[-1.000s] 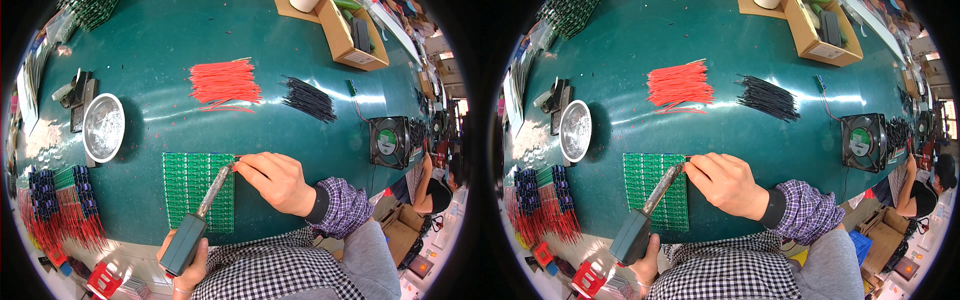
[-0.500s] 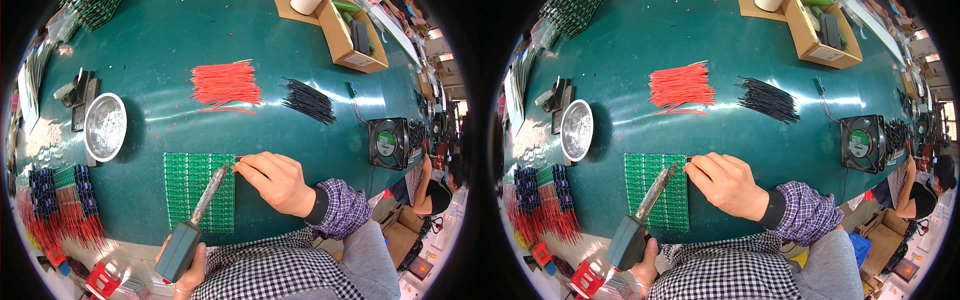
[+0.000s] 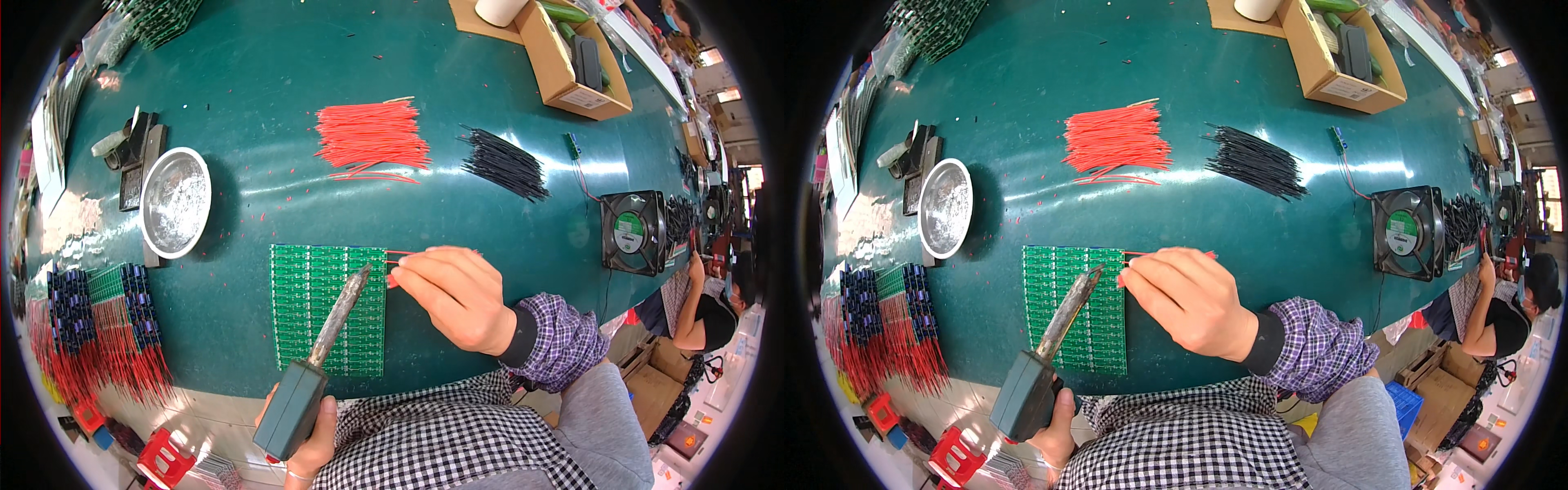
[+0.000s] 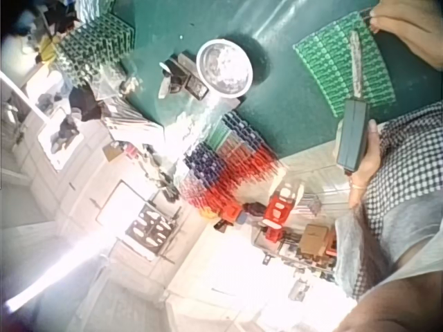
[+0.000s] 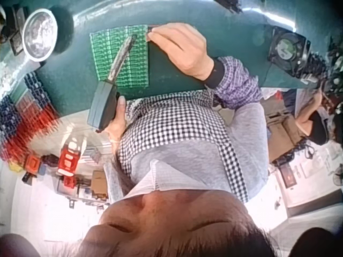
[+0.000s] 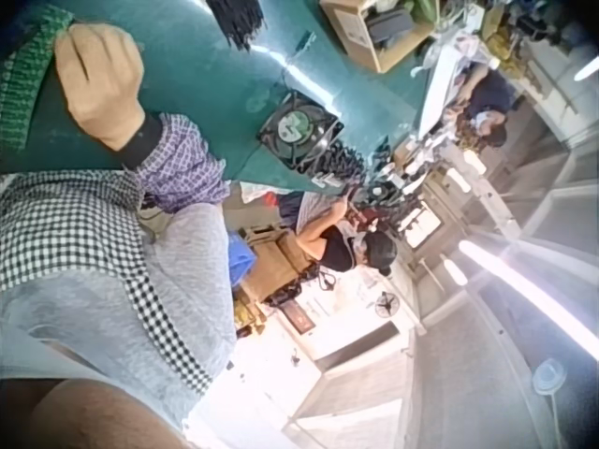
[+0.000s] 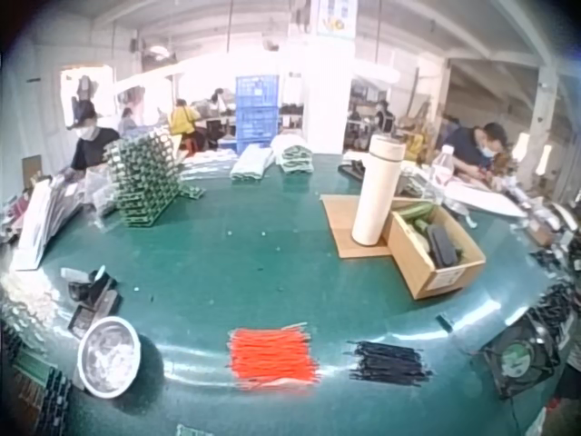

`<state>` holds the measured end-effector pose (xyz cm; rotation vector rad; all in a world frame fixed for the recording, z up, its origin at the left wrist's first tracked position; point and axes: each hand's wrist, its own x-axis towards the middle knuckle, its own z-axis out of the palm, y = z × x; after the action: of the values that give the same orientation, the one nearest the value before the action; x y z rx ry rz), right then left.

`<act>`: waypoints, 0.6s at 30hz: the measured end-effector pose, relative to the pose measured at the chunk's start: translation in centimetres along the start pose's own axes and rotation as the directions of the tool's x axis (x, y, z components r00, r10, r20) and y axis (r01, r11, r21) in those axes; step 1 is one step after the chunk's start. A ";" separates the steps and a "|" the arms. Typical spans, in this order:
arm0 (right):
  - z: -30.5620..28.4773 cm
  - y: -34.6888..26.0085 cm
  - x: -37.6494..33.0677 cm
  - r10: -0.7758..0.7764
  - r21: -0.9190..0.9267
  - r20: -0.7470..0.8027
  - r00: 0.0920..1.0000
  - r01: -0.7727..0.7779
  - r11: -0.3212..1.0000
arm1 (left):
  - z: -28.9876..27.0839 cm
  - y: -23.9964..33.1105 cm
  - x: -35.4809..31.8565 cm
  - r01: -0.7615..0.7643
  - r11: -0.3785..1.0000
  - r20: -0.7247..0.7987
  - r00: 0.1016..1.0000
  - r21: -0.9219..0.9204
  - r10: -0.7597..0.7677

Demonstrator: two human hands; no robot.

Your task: The person solders red and black wires to small LED circuit boards using a soldering iron and solder wire.

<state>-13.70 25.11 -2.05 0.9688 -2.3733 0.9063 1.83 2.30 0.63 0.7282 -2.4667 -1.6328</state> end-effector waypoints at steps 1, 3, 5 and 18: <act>-0.1 -0.2 -0.2 -0.025 0.019 -0.036 0.999 0.026 0.999 | 0.0 0.0 0.0 -0.008 1.000 0.000 1.000 0.010 0.008; 0.3 -0.2 -0.9 -0.008 0.049 -0.009 1.000 0.008 0.999 | 0.0 -0.1 0.0 -0.014 1.000 -0.001 1.000 0.021 0.014; 0.5 -0.3 -1.1 0.013 0.072 0.018 1.000 -0.014 0.997 | 0.0 -0.1 0.1 -0.056 0.998 0.018 0.998 0.040 0.056; 0.6 -0.3 -1.0 0.044 0.014 0.071 0.996 -0.046 0.999 | 0.2 -0.3 0.2 -0.132 0.988 0.058 0.990 0.075 0.128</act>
<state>-12.87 25.03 -2.95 0.9721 -2.4599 0.9226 1.68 2.23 0.25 0.5265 -2.5687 -1.5361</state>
